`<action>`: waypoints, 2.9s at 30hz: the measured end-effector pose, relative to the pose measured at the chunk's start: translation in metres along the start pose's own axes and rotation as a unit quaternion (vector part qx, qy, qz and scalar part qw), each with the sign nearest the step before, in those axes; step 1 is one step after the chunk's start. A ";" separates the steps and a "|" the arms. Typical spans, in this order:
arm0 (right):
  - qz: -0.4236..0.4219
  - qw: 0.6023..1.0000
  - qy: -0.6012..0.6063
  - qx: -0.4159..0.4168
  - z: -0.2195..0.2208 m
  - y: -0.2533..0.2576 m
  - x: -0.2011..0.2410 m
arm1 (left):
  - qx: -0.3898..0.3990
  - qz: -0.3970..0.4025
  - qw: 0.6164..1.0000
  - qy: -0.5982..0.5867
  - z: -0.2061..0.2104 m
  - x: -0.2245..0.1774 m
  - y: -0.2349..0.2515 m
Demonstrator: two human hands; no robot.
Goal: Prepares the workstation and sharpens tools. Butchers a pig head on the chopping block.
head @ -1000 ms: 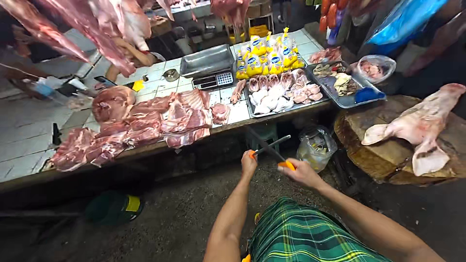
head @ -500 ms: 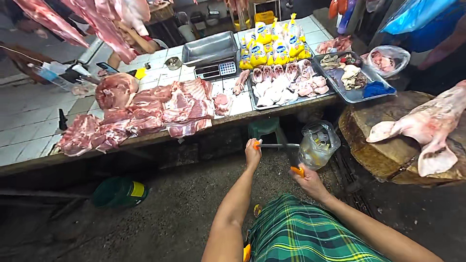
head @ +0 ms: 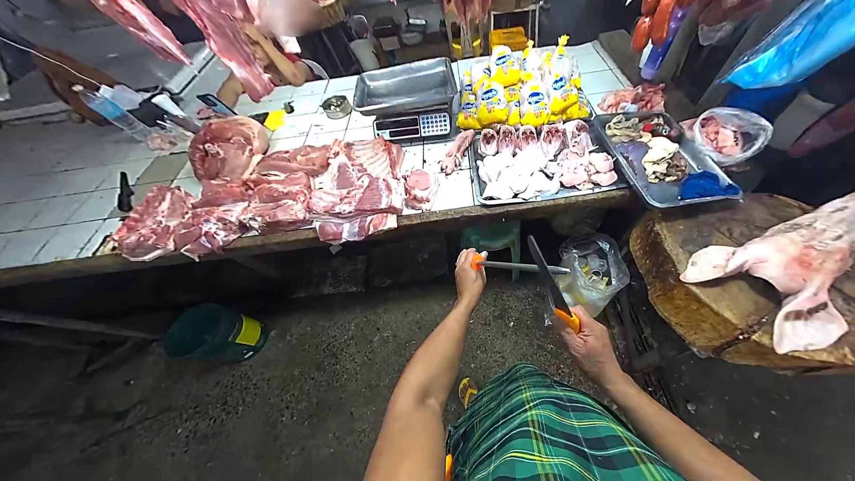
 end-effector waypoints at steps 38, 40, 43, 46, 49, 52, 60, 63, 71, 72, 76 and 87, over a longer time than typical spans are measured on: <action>0.295 0.938 -0.161 0.091 0.019 -0.005 -0.175 | 0.036 -0.195 0.952 0.233 -0.163 -0.028 -0.164; 0.212 0.957 -0.144 0.136 0.022 -0.017 -0.158 | -0.006 -0.129 0.971 0.203 -0.152 -0.009 -0.138; 0.090 0.959 -0.119 0.241 0.044 -0.028 -0.131 | 0.080 -0.249 0.954 0.145 -0.124 0.013 -0.085; 0.007 0.940 -0.090 0.329 0.062 -0.017 -0.093 | 0.105 -0.234 0.959 0.120 -0.089 0.032 -0.055; -0.006 0.947 -0.017 0.322 0.044 0.014 -0.028 | 0.091 -0.208 0.971 0.079 -0.056 0.026 -0.044; 0.008 0.970 0.100 0.223 0.006 0.047 0.049 | 0.082 -0.171 0.980 0.053 -0.035 0.019 -0.034; 0.068 0.976 0.029 0.204 0.050 0.019 -0.010 | 0.057 -0.135 0.989 0.033 -0.015 0.015 -0.025; 0.037 0.986 0.033 0.162 0.013 0.035 0.025 | 0.055 -0.114 0.992 0.018 -0.016 0.010 -0.017; 0.075 0.982 0.025 0.171 0.039 0.026 -0.011 | 0.043 -0.063 0.997 0.019 -0.010 0.007 -0.008; 0.083 0.981 0.013 0.176 0.035 0.025 -0.011 | 0.045 -0.058 0.997 0.019 -0.012 0.004 -0.005; -0.018 0.994 0.101 0.040 -0.001 0.036 0.031 | 0.024 -0.017 0.999 0.039 -0.007 0.010 -0.001; -0.010 0.999 0.023 0.027 0.001 0.036 0.003 | 0.011 -0.039 0.997 0.066 -0.012 0.007 0.004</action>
Point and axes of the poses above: each hand's wrist, its own y-axis towards the middle knuckle, its own z-axis out of the palm, x = y × z, the point moved 2 cm from there along y, towards the middle knuckle, and after that the axes turned 10 degrees about -y, right-handed, at the moved point
